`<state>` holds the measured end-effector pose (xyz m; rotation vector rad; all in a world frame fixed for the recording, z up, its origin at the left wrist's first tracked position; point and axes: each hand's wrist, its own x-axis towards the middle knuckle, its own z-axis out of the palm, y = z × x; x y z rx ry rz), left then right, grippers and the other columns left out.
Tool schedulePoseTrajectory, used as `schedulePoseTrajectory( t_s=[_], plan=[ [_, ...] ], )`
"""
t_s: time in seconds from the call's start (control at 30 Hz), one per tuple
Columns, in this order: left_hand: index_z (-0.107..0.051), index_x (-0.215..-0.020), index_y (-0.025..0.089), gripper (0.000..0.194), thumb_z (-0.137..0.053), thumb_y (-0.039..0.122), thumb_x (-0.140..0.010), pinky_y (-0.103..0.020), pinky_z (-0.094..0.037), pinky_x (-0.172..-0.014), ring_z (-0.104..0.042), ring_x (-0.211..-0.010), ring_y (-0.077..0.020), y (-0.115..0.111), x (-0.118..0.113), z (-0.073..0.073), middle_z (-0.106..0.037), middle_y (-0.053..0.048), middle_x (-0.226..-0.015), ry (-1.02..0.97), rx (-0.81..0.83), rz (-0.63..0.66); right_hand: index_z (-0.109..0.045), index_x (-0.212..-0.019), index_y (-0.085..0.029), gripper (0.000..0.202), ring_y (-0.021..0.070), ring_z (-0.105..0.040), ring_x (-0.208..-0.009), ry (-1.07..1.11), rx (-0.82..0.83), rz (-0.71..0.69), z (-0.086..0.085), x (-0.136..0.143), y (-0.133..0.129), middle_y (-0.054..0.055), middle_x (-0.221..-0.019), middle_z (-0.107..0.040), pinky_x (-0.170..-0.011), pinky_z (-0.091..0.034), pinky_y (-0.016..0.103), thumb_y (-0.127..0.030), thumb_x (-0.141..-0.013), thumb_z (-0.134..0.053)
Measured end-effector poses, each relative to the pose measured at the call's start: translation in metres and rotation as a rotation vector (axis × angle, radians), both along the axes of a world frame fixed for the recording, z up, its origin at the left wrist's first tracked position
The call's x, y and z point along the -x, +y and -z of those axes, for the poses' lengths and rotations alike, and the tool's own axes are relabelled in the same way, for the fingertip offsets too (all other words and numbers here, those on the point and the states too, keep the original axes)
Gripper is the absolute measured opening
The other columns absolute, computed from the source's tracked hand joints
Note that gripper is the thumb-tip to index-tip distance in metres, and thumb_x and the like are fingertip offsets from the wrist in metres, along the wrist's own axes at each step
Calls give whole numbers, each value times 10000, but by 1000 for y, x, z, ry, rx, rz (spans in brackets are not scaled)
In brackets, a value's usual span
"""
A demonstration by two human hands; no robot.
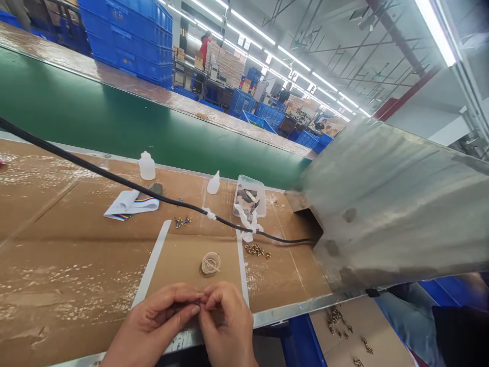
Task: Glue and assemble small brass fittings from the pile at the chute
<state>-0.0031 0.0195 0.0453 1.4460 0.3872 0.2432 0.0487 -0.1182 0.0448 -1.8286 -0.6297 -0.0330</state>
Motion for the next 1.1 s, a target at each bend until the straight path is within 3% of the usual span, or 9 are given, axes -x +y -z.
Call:
schedulePoseTrajectory(
  t_s=[0.17,0.3,0.43,0.63,0.87,1.1],
  plan=[
    [-780,-808,255,394,-765,625,-676,-265,-595,-832,-715,-937,-271,5,1,7,-771,-71,-943,61,47,-29,-589,-810,-245,191,155,-676,-908,-48,1,-32,-1,1,-2,-2,-941,-693,-793,-531,232,-56,-835,-604],
    [-740,-883,221,516,-738,690,-668,-272,-599,-786,-714,-815,-238,13,-2,10,-754,-74,-922,98,43,-63,-630,-845,-242,97,174,-651,-780,-111,68,149,0,-16,-15,0,-823,-674,-719,-504,259,-151,-869,-612],
    [-708,-897,204,456,-742,623,-720,-273,-589,-769,-703,-794,-214,16,-10,8,-735,-45,-830,133,155,-34,-665,-887,-245,42,188,-647,-775,-175,140,187,-2,-33,-23,7,-832,-690,-714,-495,273,-212,-881,-641],
    [-723,-800,181,380,-865,470,-598,-291,-595,-721,-702,-746,-210,12,-14,2,-717,-35,-785,167,313,-108,-672,-879,-249,66,189,-645,-776,-153,142,145,1,-33,-20,7,-825,-693,-709,-496,274,-236,-908,-614],
    [-731,-797,171,474,-936,471,-491,-227,-571,-666,-676,-692,-155,13,-11,-3,-711,-21,-764,212,497,-98,-671,-890,-240,75,179,-644,-776,-116,137,141,3,-31,-20,9,-835,-688,-717,-505,268,-244,-915,-601],
    [-750,-918,178,493,-895,484,-560,-241,-564,-728,-687,-751,-176,15,-9,-1,-752,-47,-814,237,414,-87,-685,-886,-230,70,183,-665,-742,-82,130,177,7,-30,-19,19,-824,-699,-685,-521,265,-252,-898,-620]
  ],
)
